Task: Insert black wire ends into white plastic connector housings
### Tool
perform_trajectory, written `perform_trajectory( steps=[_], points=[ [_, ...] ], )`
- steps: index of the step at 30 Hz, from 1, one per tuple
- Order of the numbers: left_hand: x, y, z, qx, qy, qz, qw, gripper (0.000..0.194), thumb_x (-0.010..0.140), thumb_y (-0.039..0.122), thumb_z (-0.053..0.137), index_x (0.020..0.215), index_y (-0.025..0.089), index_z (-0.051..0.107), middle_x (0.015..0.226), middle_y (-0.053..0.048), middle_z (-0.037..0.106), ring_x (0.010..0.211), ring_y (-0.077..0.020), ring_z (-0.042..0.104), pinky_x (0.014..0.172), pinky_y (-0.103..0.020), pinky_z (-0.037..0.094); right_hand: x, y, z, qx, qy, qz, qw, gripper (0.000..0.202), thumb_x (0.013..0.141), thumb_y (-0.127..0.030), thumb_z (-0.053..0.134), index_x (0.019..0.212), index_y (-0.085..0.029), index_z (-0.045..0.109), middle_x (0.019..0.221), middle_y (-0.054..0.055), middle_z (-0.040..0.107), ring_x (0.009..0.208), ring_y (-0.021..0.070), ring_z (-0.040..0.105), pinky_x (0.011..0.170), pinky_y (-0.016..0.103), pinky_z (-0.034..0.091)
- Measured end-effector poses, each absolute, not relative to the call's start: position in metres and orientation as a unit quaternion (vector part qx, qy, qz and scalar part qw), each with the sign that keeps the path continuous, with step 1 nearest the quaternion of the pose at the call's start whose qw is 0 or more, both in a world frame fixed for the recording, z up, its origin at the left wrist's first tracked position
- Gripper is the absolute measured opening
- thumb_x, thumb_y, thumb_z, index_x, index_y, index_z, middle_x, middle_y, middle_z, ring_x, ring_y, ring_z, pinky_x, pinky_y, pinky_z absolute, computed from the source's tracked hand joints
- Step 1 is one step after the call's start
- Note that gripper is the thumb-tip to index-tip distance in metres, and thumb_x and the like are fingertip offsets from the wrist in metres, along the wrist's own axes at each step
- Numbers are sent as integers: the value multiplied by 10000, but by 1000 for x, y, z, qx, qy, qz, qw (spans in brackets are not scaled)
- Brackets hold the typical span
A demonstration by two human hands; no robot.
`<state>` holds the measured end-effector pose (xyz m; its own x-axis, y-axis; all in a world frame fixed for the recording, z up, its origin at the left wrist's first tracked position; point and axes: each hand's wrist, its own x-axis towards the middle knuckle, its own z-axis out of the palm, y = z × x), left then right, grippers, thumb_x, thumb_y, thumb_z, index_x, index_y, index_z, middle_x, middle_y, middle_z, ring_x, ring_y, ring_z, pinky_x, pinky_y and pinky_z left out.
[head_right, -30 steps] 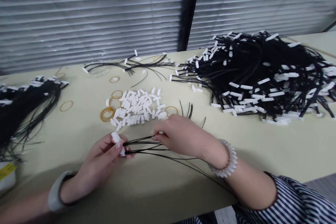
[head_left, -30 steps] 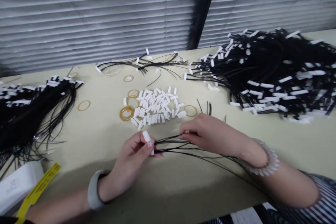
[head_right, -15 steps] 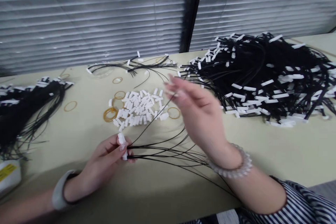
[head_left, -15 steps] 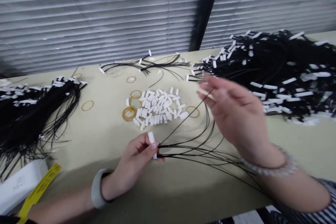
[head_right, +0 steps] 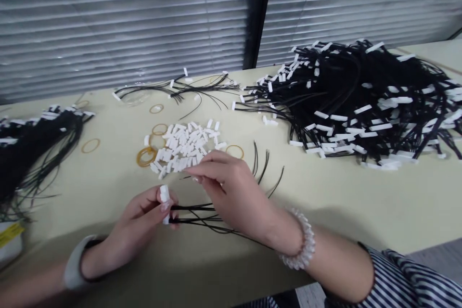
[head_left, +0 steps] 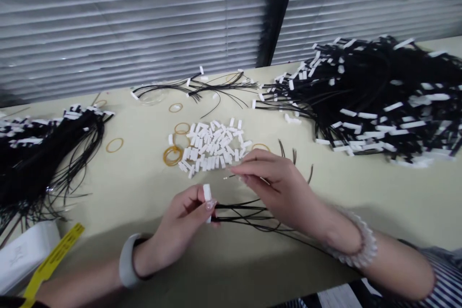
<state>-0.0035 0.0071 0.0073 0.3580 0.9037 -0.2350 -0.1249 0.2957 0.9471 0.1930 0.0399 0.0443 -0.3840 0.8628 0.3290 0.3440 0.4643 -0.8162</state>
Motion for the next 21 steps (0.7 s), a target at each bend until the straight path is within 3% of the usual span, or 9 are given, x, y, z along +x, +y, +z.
perform_trajectory(
  steps=[9, 21],
  points=[
    [-2, 6, 12, 495, 438, 349, 664, 218, 800, 312, 570, 663, 150, 522, 600, 26, 497, 568, -99, 490, 549, -224, 448, 185, 34, 40, -418, -758, 341, 366, 149, 767, -89, 545, 868, -180, 606, 721, -43, 635, 631, 50, 546, 585, 154, 420],
    [-2, 6, 10, 501, 425, 354, 666, 217, 801, 319, 564, 662, 162, 506, 598, 26, 487, 571, -111, 482, 553, -242, 436, 186, 35, 38, -339, -818, 253, 390, 131, 810, -71, 486, 845, -163, 572, 759, -9, 614, 727, 71, 546, 674, 182, 417]
  ],
)
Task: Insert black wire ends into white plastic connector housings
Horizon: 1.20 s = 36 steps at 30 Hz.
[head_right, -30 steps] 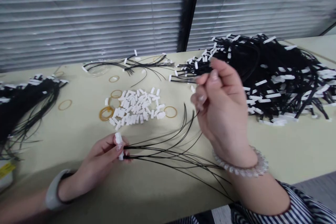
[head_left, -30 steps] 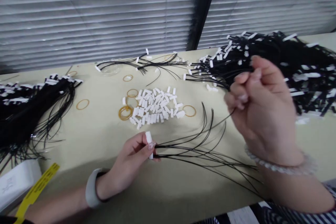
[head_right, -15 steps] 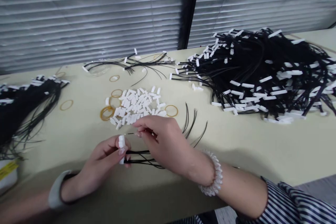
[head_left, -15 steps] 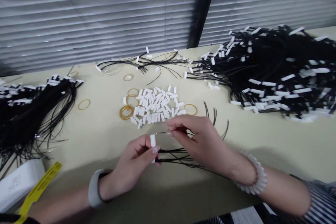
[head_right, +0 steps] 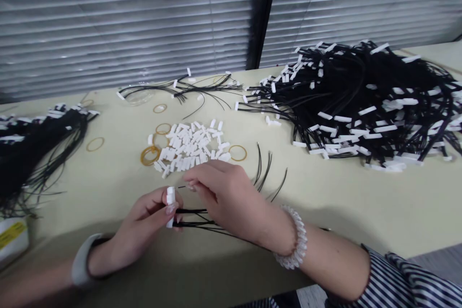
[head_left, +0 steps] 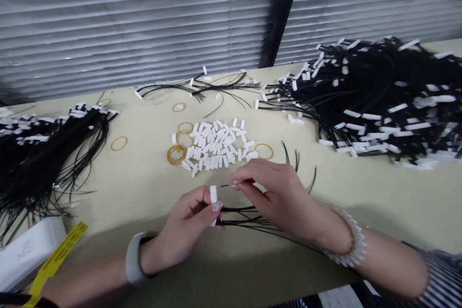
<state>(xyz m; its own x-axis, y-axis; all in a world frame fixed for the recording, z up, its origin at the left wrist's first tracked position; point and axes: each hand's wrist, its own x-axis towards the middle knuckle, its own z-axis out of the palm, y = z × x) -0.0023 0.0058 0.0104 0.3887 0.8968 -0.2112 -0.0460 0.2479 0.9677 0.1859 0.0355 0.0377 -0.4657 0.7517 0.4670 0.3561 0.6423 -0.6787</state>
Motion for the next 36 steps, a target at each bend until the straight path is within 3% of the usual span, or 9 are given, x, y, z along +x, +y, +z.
perform_trajectory(
  steps=[6, 16, 24, 36],
  points=[
    [-4, 4, 9, 506, 421, 346, 669, 207, 819, 307, 549, 678, 161, 511, 608, 24, 507, 589, -109, 488, 572, -238, 417, 189, 34, 35, -323, -845, 199, 378, 169, 802, -55, 460, 884, -160, 564, 738, 10, 562, 694, 93, 502, 625, 205, 406],
    [-4, 6, 9, 509, 420, 341, 669, 206, 815, 306, 553, 673, 162, 513, 608, 25, 498, 577, -108, 483, 563, -237, 413, 190, 34, 35, -260, -875, 160, 375, 240, 763, 9, 439, 911, -148, 544, 832, 36, 602, 773, 117, 519, 701, 262, 453],
    [-6, 5, 7, 495, 405, 340, 689, 177, 811, 298, 556, 698, 165, 533, 639, 15, 510, 601, -114, 474, 588, -246, 439, 192, 34, 35, -208, -896, 56, 388, 194, 819, -54, 444, 968, -141, 532, 860, 56, 628, 836, 143, 551, 724, 295, 469],
    [-4, 5, 7, 446, 411, 374, 701, 230, 784, 320, 590, 643, 160, 504, 590, 22, 506, 545, -105, 482, 544, -238, 424, 193, 37, 32, -237, -896, 73, 369, 234, 745, 15, 472, 901, -144, 545, 776, 33, 628, 739, 119, 564, 680, 273, 479]
  ],
)
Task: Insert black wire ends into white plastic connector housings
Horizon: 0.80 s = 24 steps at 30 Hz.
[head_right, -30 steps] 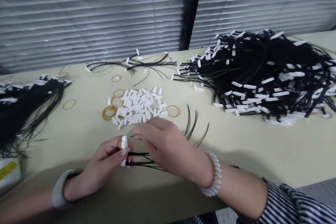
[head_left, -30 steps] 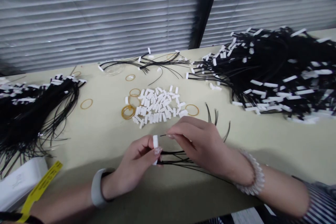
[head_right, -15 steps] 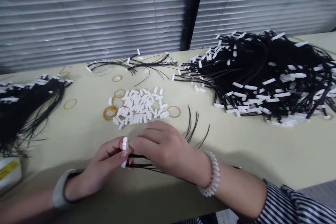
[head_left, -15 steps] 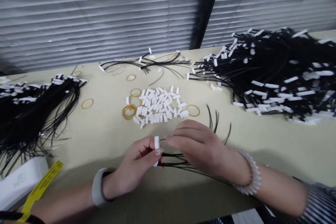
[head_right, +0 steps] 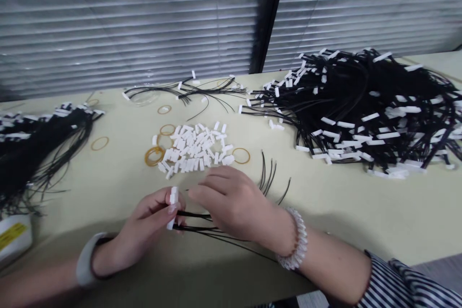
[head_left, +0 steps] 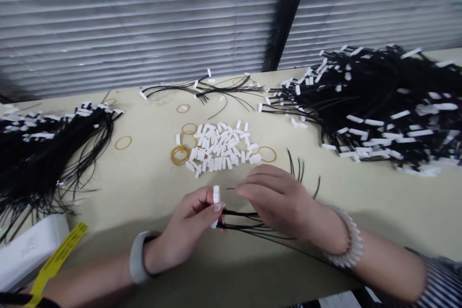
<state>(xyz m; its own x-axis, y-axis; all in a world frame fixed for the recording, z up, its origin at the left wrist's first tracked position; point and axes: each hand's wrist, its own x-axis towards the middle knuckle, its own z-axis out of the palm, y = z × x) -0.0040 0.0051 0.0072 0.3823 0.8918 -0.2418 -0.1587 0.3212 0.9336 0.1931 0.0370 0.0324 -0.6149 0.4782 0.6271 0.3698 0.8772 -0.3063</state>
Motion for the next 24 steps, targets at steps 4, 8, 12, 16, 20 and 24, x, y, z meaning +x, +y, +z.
perform_trajectory(
  steps=[4, 8, 12, 16, 20, 24],
  points=[
    [-4, 6, 7, 449, 410, 365, 705, 225, 780, 325, 592, 649, 157, 519, 591, 10, 527, 560, -113, 490, 549, -237, 412, 195, 35, 33, -231, -881, 53, 409, 221, 775, -27, 501, 950, -155, 538, 862, 44, 650, 836, 125, 576, 742, 281, 491],
    [-5, 6, 8, 461, 408, 351, 705, 219, 779, 321, 589, 651, 153, 534, 608, 4, 523, 579, -112, 450, 575, -242, 407, 194, 34, 38, -207, -896, 28, 392, 181, 822, -66, 472, 973, -131, 547, 886, 68, 663, 816, 143, 568, 714, 297, 499],
    [-7, 5, 7, 457, 404, 341, 715, 197, 782, 318, 588, 672, 159, 544, 618, 3, 532, 596, -116, 438, 585, -241, 401, 193, 36, 43, -191, -906, -8, 378, 120, 839, -92, 470, 898, -106, 574, 863, 84, 674, 778, 164, 579, 650, 305, 497],
    [-7, 6, 7, 453, 403, 349, 714, 199, 774, 325, 595, 669, 163, 549, 609, 5, 540, 583, -116, 447, 570, -238, 392, 195, 37, 46, -186, -907, -27, 376, 96, 829, -96, 495, 854, -106, 587, 851, 82, 678, 782, 170, 586, 651, 308, 498],
    [-7, 6, 7, 455, 404, 346, 714, 194, 779, 317, 591, 673, 161, 550, 613, 4, 536, 587, -118, 446, 574, -240, 391, 194, 37, 46, -187, -908, -22, 375, 102, 839, -104, 486, 867, -101, 585, 840, 79, 679, 782, 165, 585, 656, 302, 500],
    [-8, 5, 5, 460, 399, 339, 717, 184, 790, 318, 581, 703, 157, 556, 634, 6, 533, 606, -115, 450, 589, -237, 396, 193, 37, 46, -173, -918, -21, 356, 110, 848, -123, 480, 859, -95, 586, 833, 76, 683, 776, 169, 590, 632, 299, 498]
  ],
)
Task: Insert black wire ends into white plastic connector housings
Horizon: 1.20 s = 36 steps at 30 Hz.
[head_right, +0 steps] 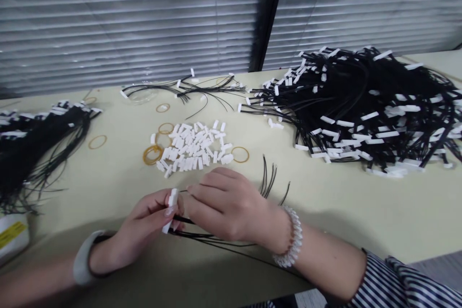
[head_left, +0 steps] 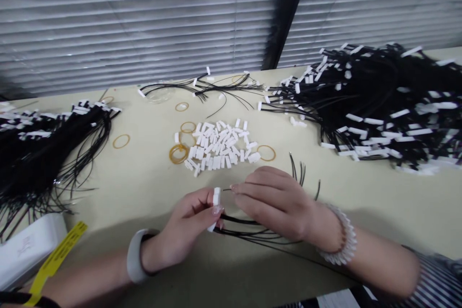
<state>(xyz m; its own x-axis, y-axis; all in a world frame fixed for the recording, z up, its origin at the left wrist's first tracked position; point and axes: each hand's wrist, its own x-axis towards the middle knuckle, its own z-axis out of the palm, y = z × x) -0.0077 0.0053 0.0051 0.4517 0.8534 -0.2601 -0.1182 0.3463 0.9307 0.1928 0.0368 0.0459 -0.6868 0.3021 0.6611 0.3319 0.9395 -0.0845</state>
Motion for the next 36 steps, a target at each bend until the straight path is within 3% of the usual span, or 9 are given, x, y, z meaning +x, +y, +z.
perform_trajectory(
  steps=[6, 22, 36],
  points=[
    [-9, 5, 4, 466, 392, 342, 716, 194, 803, 308, 572, 694, 152, 538, 640, 8, 535, 612, -106, 453, 593, -228, 398, 197, 38, 44, -168, -905, -41, 390, 112, 839, -105, 481, 832, -73, 589, 845, 101, 681, 772, 182, 585, 641, 321, 492],
    [-9, 7, 7, 506, 401, 306, 700, 241, 815, 350, 553, 698, 150, 489, 629, 22, 503, 592, -94, 456, 571, -224, 405, 195, 39, 42, -130, -911, -91, 381, 89, 791, -112, 533, 747, -88, 606, 808, 96, 688, 704, 174, 595, 598, 310, 503],
    [-8, -4, 3, 408, 351, 288, 792, 198, 804, 328, 583, 805, 140, 519, 638, 23, 545, 484, -75, 534, 490, -215, 479, 194, 32, 41, -93, -911, -85, 393, 129, 817, -112, 486, 778, -84, 605, 801, 91, 681, 717, 170, 591, 587, 300, 494]
  ],
)
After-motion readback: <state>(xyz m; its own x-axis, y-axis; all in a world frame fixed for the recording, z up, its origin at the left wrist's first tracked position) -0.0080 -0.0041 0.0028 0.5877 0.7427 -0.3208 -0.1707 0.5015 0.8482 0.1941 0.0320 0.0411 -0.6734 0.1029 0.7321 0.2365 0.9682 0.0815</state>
